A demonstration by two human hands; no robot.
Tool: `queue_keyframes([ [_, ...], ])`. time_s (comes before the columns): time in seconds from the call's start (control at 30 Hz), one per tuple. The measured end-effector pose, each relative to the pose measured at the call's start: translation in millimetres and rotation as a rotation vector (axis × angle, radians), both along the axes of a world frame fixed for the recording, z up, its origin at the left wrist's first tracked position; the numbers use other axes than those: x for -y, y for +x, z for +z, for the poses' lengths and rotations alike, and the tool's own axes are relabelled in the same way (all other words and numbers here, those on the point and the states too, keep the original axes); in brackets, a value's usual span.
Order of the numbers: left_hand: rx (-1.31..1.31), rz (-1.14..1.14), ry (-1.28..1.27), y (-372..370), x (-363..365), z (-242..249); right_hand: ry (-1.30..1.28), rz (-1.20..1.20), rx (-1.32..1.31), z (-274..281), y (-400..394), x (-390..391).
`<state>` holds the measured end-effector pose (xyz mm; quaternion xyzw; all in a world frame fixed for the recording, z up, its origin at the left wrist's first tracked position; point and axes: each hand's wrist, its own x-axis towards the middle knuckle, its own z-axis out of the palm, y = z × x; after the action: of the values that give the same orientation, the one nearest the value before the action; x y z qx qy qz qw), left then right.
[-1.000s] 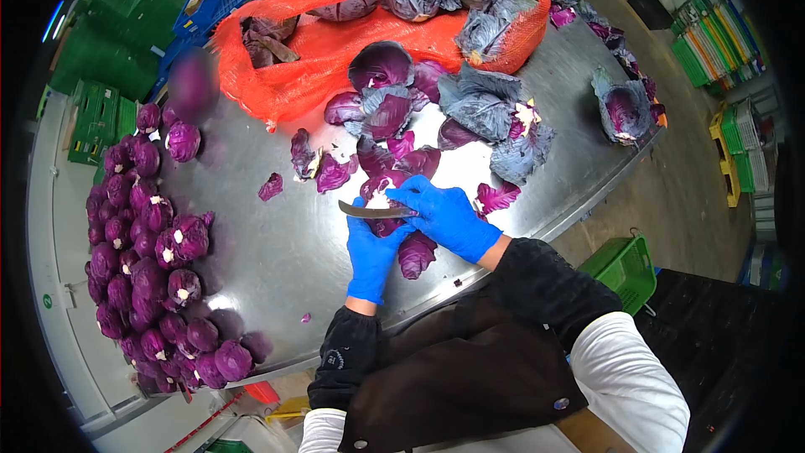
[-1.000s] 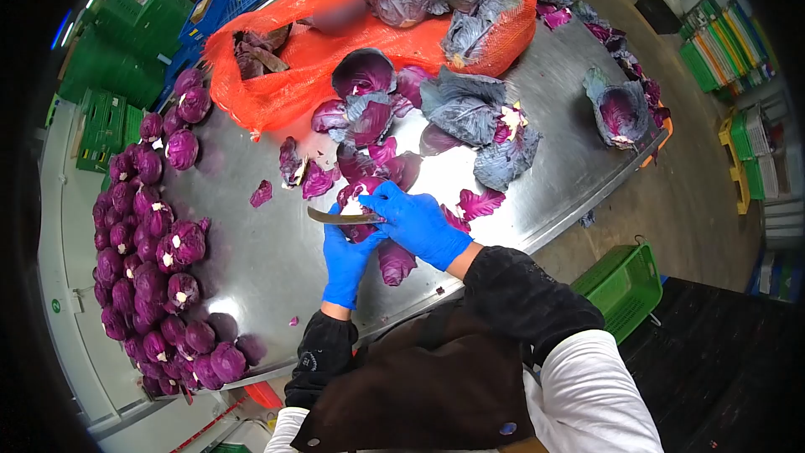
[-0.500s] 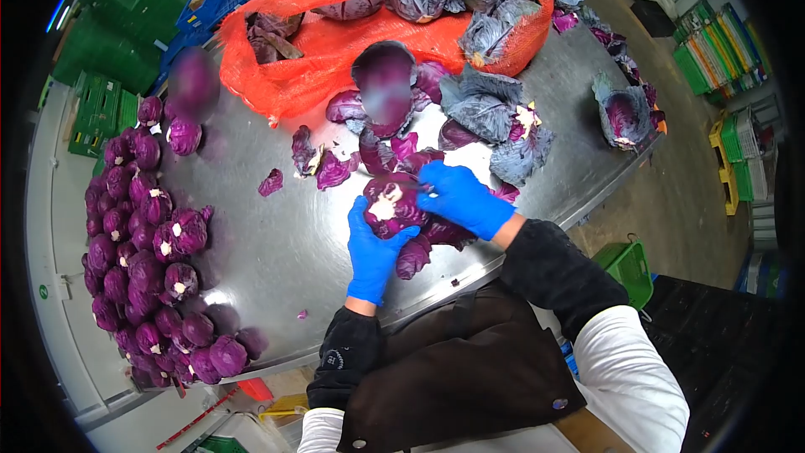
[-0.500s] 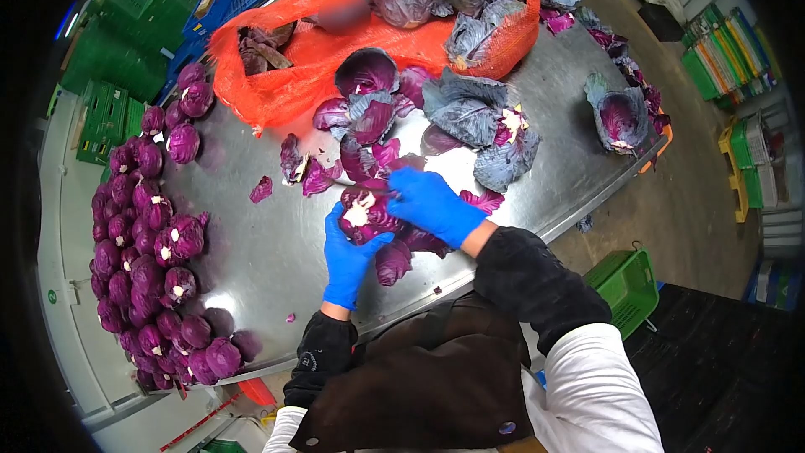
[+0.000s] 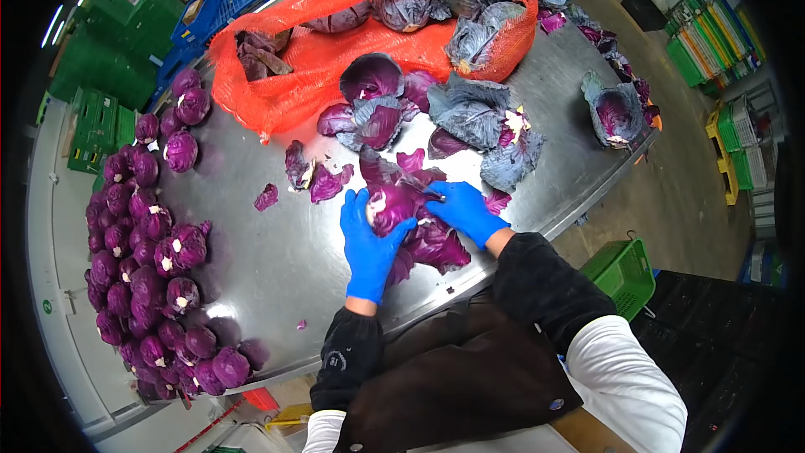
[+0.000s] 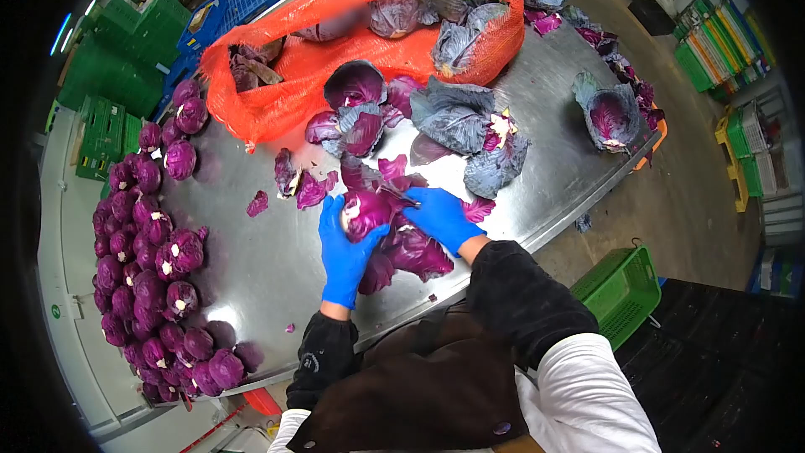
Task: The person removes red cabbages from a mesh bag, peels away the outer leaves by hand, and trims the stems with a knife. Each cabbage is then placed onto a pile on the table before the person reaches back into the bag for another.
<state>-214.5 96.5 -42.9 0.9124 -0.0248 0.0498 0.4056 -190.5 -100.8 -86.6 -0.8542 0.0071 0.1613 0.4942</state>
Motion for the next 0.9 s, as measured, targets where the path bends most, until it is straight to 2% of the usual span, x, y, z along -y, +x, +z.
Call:
queue_keyframes([
  [0.07, 0.045, -0.048, -0.05, -12.3, -7.6, -3.1, -0.236, -0.018, 0.019, -17.5, -6.9, 26.9],
  [0.1, 0.085, -0.089, -0.099, -21.7, -14.2, -6.2, -0.109, -0.14, -0.164, 8.2, -7.9, 35.2],
  [0.17, 0.083, -0.119, -0.139, -34.8, -27.8, -13.2, -0.444, -0.146, -0.014, -13.9, -5.4, 61.1],
  [0.2, 0.108, -0.146, -0.128, -43.8, -31.3, -14.8, -0.444, -0.141, -0.026, -8.6, -9.1, 56.5],
  [0.27, 0.13, -0.163, -0.137, -55.5, -33.5, -17.4, -0.328, -0.165, 0.394, 25.2, -11.7, 33.1],
  [0.3, 0.126, -0.163, -0.138, -55.6, -30.1, -14.0, -0.21, -0.076, 0.339, 45.1, -10.6, 16.2],
  [0.33, 0.129, -0.174, -0.089, -56.8, -27.4, -9.1, 0.057, -0.018, 0.307, 45.8, -11.1, -2.2],
  [0.37, 0.134, -0.182, -0.038, -57.2, -25.0, -4.0, 0.016, 0.059, 0.266, 60.7, -10.8, -17.5],
  [0.43, 0.104, -0.142, -0.053, -59.1, -24.1, -4.1, -0.03, 0.242, -0.035, 39.9, -0.4, -31.6],
  [0.57, 0.018, -0.052, -0.264, -60.7, -31.2, -12.6, 0.131, 0.242, -0.183, 23.8, 4.2, -25.2],
  [0.63, -0.011, -0.057, -0.318, -61.3, -29.7, -7.5, 0.289, 0.15, -0.469, 39.8, -0.7, -28.2],
  [0.7, -0.193, 0.146, -0.504, -57.1, -20.1, -2.8, 0.292, 0.129, -0.433, 29.5, -6.1, -32.5],
  [0.77, -0.155, 0.154, -0.485, -53.8, -16.7, -14.2, 0.147, 0.149, 0.1, -3.5, -11.7, -37.3],
  [0.8, -0.12, 0.114, -0.373, -54.6, -15.9, -15.0, -0.04, 0.089, 0.138, 1.9, -12.6, -35.9],
  [0.83, -0.082, 0.075, -0.261, -55.2, -15.1, -14.2, -0.037, 0.089, 0.14, -3.3, -15.2, -31.5],
  [0.9, -0.07, 0.067, -0.303, -59.4, -19.5, -13.8, -0.256, 0.063, 0.036, -29.5, -12.3, -12.7],
])
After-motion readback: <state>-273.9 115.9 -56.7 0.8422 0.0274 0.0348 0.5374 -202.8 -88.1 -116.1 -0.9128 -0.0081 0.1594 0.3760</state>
